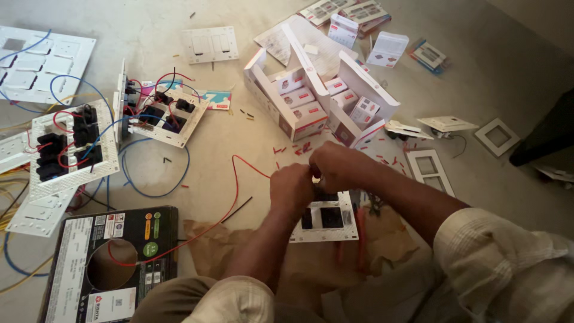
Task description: The person wires electrical switches and sockets into multiple switch plates by hand, using pliers to strip and twist wires and a screwdriver to secure connections.
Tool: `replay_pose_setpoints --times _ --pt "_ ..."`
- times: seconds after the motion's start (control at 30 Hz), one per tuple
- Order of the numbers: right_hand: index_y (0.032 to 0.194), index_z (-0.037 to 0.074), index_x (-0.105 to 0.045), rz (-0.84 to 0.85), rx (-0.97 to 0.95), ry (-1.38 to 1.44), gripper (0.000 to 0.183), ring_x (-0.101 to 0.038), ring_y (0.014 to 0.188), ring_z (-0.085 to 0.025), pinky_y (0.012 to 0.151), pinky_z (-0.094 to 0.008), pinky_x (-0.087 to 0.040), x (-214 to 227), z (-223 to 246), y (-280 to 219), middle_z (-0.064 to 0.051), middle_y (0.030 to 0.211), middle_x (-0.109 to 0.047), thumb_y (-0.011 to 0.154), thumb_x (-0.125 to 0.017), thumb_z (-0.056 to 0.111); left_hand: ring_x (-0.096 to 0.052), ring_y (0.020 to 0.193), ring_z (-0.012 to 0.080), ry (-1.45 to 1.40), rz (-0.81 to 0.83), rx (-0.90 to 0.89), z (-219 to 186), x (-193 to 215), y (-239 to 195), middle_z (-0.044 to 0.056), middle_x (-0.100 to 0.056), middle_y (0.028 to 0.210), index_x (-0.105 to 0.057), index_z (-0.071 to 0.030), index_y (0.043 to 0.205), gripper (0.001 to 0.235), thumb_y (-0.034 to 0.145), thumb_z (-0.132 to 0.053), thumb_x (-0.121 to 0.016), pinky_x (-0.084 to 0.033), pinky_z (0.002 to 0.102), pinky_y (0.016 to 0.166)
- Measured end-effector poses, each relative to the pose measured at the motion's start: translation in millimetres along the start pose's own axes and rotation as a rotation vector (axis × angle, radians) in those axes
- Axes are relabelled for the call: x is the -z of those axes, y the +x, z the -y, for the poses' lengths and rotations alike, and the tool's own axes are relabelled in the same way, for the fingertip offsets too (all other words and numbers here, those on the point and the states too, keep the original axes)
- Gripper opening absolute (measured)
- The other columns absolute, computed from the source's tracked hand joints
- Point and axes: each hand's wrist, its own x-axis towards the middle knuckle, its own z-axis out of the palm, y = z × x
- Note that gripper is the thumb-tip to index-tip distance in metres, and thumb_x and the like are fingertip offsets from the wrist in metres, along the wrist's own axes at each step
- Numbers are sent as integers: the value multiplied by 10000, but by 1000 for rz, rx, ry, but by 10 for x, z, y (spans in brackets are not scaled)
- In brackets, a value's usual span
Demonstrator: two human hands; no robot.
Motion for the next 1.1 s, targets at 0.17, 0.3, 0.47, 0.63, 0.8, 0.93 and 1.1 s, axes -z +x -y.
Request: replay_pose_setpoints --times 0.17,0.3,0.47,0.63,0.8,0.93,1.1 --pt "802 24 -776 -60 -23 26 163 -732 793 -348 717 -422 -589 -89 -63 -13 -191 807 -747 665 -753 111 -731 835 375 53 79 165 7 24 32 170 -727 881 -765 -75 835 173 714 -197 -780 -583 490 729" --pt "845 31 -771 -103 -139 121 170 -748 765 -327 714 -417 -601 -111 -61 -114 -198 818 -749 700 -710 96 -719 850 398 38 64 169 14 66 21 186 -730 909 -758 -63 813 180 698 -198 -792 -576 505 729" --pt "910 24 -787 -411 -475 319 264 -761 773 -319 742 -406 -590 -398 116 -485 -211 835 -753 761 -783 242 -729 858 399 66 90 188 -1 78 31 189 -738 923 -756 -72 825 162 745 -210 -785 -585 507 743" --pt "1008 44 -797 -675 -562 511 300 -764 741 -299 689 -395 -580 -894 365 -695 -188 849 -774 853 -721 289 -732 855 392 69 134 207 -82 185 25 185 -737 917 -743 -63 819 245 707 -260 -834 -591 494 751" --pt "1065 29 -763 -777 -622 628 321 -775 727 -277 665 -382 -580 -1217 559 -645 -198 844 -769 908 -683 298 -725 865 386 32 159 195 -110 267 -12 191 -730 912 -739 -47 807 352 616 -296 -898 -587 484 766" --pt "1080 40 -766 -743 -625 641 313 -758 730 -324 649 -405 -571 -1290 641 -594 -207 840 -755 948 -622 284 -730 856 381 73 166 157 -66 172 3 188 -733 912 -746 -47 808 277 629 -223 -862 -595 477 751" --pt "1092 120 -801 -687 -599 295 293 -699 711 -420 633 -519 -523 -1424 727 -617 -215 740 -720 938 -591 254 -720 840 390 96 130 103 -23 49 -20 183 -725 903 -745 -56 823 165 690 -146 -780 -584 493 719"
